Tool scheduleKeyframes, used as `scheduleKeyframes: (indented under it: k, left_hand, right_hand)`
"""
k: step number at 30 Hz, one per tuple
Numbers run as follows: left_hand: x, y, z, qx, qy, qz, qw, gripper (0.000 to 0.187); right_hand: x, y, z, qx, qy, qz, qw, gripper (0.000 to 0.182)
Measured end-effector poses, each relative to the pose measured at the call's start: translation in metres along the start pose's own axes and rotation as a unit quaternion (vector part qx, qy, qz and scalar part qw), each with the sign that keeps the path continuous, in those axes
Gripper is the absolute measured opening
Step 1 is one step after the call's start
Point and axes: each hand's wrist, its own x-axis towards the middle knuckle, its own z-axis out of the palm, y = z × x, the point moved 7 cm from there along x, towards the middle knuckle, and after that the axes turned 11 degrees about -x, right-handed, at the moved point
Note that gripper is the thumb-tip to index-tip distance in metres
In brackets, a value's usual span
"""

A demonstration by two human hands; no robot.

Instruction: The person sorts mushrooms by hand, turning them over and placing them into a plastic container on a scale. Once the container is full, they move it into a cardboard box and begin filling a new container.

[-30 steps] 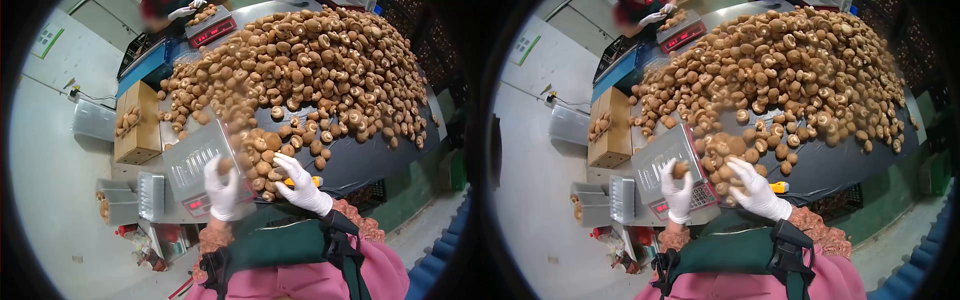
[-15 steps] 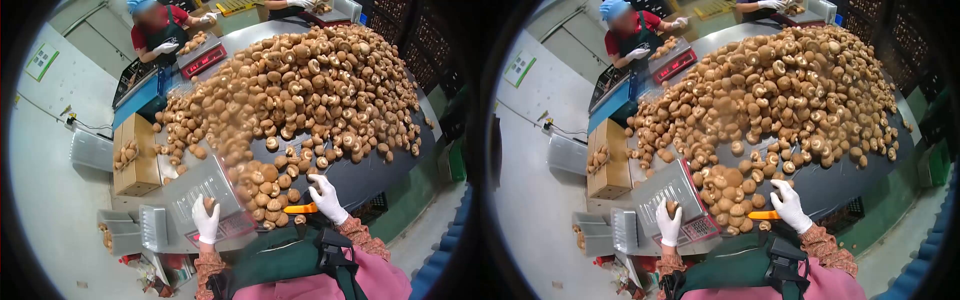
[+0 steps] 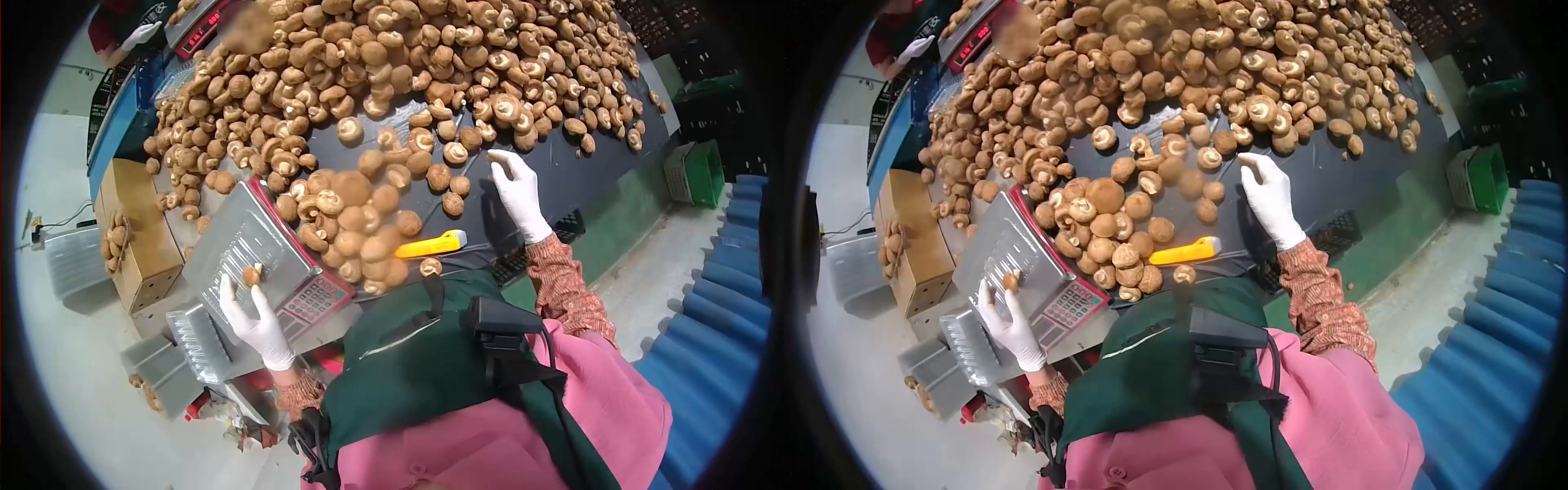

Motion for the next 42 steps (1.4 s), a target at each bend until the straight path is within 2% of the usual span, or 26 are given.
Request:
scheduleKeyframes:
  k: [3, 4, 7, 8, 9, 11, 12, 13, 15, 16, 19, 23, 24, 28, 31, 33, 34, 36, 38, 39, 40, 41, 42]
  left_hand:
    - [0.001, 0.041, 0.017, -0.014, -0.022, 0.034, 0.999, 0.051]
    - [-0.002, 0.057, 0.031, -0.012, -0.066, 0.063, 0.996, 0.051]
    - [-0.009, 0.069, 0.049, -0.018, -0.109, 0.076, 0.991, 0.052]
    - [-0.013, 0.070, 0.055, -0.053, -0.118, 0.067, 0.989, 0.053]
    - [-0.016, 0.074, 0.061, -0.068, -0.129, 0.085, 0.986, 0.051]
    - [-0.025, 0.079, 0.079, -0.101, -0.170, 0.051, 0.979, 0.049]
    - [-0.030, 0.084, 0.089, -0.108, -0.184, 0.063, 0.975, 0.049]
    - [-0.036, 0.085, 0.098, -0.128, -0.201, 0.043, 0.970, 0.049]
    - [-0.043, 0.097, 0.115, -0.116, -0.245, 0.108, 0.956, 0.050]
    - [-0.048, 0.099, 0.120, -0.096, -0.264, 0.103, 0.954, 0.049]
    - [-0.051, 0.102, 0.131, -0.099, -0.296, 0.101, 0.945, 0.048]
    - [-0.050, 0.095, 0.138, -0.100, -0.292, 0.090, 0.947, 0.048]
    - [-0.049, 0.096, 0.139, -0.100, -0.293, 0.088, 0.947, 0.047]
    - [-0.048, 0.100, 0.144, -0.099, -0.307, 0.097, 0.942, 0.046]
    - [-0.051, 0.100, 0.148, -0.105, -0.320, 0.084, 0.938, 0.044]
    - [-0.052, 0.101, 0.152, -0.106, -0.328, 0.081, 0.935, 0.043]
    - [-0.053, 0.102, 0.155, -0.103, -0.332, 0.083, 0.934, 0.043]
    - [-0.051, 0.107, 0.165, -0.099, -0.350, 0.105, 0.926, 0.043]
    - [-0.048, 0.117, 0.175, -0.105, -0.374, 0.121, 0.913, 0.044]
    - [-0.046, 0.122, 0.179, -0.106, -0.386, 0.129, 0.907, 0.044]
    - [-0.043, 0.126, 0.184, -0.112, -0.397, 0.138, 0.900, 0.044]
    - [-0.042, 0.132, 0.188, -0.101, -0.417, 0.142, 0.892, 0.042]
    - [-0.038, 0.138, 0.193, -0.103, -0.419, 0.155, 0.888, 0.042]
  right_hand:
    - [0.007, -0.004, 0.001, -0.063, -0.013, 0.024, 0.998, 0.023]
    - [0.012, -0.004, 0.000, -0.087, 0.009, 0.021, 0.996, 0.023]
    - [0.018, 0.006, 0.007, -0.101, 0.011, 0.042, 0.994, 0.024]
    - [0.020, 0.013, 0.013, -0.139, 0.016, 0.017, 0.990, 0.033]
    - [0.023, 0.011, 0.017, -0.164, -0.011, 0.026, 0.986, 0.036]
    - [0.029, 0.004, 0.025, -0.212, -0.065, 0.043, 0.974, 0.044]
    - [0.033, 0.010, 0.036, -0.264, -0.110, 0.046, 0.957, 0.050]
    - [0.036, 0.012, 0.039, -0.274, -0.096, 0.025, 0.957, 0.050]
    - [0.038, 0.018, 0.047, -0.294, -0.065, -0.017, 0.954, 0.050]
    - [0.040, 0.014, 0.043, -0.240, -0.010, -0.076, 0.968, 0.047]
    - [0.037, 0.020, 0.038, -0.201, -0.049, -0.040, 0.978, 0.047]
    - [0.020, 0.041, 0.028, -0.162, -0.063, 0.013, 0.985, 0.046]
    - [0.018, 0.043, 0.026, -0.187, -0.067, 0.017, 0.980, 0.046]
    - [-0.005, 0.034, -0.026, -0.172, -0.084, 0.043, 0.981, 0.040]
    - [-0.021, 0.042, -0.086, -0.298, -0.137, 0.078, 0.941, 0.042]
    - [-0.031, 0.068, -0.115, -0.465, -0.209, 0.016, 0.860, 0.043]
    - [-0.034, 0.078, -0.125, -0.524, -0.286, 0.056, 0.800, 0.044]
    - [-0.013, 0.055, -0.127, -0.456, -0.178, 0.001, 0.872, 0.044]
    - [0.013, 0.032, -0.112, -0.389, -0.064, -0.069, 0.916, 0.047]
    - [0.031, 0.025, -0.095, -0.402, -0.075, -0.037, 0.912, 0.050]
    - [0.048, 0.009, -0.079, -0.364, 0.005, -0.124, 0.923, 0.052]
    - [0.063, 0.003, -0.061, -0.351, 0.041, -0.160, 0.922, 0.055]
    - [0.076, 0.001, -0.047, -0.382, 0.048, -0.215, 0.898, 0.057]
